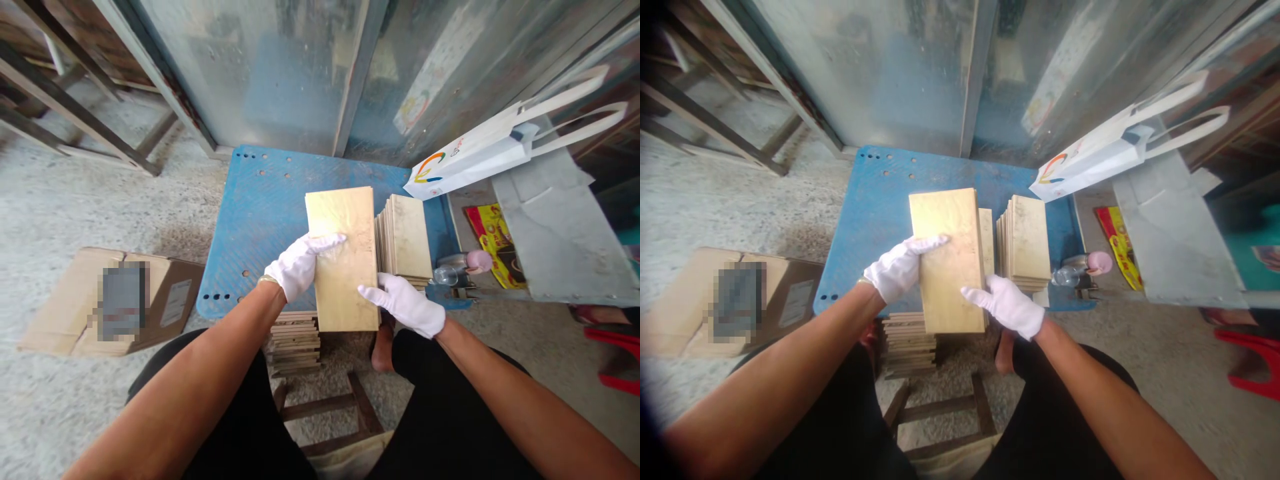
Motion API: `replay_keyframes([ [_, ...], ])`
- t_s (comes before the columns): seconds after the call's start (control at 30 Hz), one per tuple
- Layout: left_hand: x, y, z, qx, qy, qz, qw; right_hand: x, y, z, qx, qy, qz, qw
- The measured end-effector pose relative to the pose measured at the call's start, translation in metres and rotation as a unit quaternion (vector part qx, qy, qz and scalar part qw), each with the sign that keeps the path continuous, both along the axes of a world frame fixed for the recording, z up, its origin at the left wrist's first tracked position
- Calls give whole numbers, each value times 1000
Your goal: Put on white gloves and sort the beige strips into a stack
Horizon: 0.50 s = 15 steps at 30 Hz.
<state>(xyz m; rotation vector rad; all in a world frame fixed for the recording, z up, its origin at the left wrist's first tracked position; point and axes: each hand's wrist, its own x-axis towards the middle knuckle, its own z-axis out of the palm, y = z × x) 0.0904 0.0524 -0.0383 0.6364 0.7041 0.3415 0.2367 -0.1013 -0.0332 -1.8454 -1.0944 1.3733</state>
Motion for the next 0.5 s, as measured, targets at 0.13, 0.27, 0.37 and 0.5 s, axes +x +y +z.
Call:
replay_keyframes([
  [0.13,3,-13,11,-28,-46,28,998,6,-4,11,2,-4,45,999],
  [0.27,6,-28,26,-33,-53,43,997,19,-7,28,-7,35,31,999],
  [0.37,2,-36,40,-16,-63,26,998,34,-2,61,72,-57,-53,994],
  [0.5,-10,-45,57,39,-51,-31,997,44,17,125,125,-200,-48,971],
])
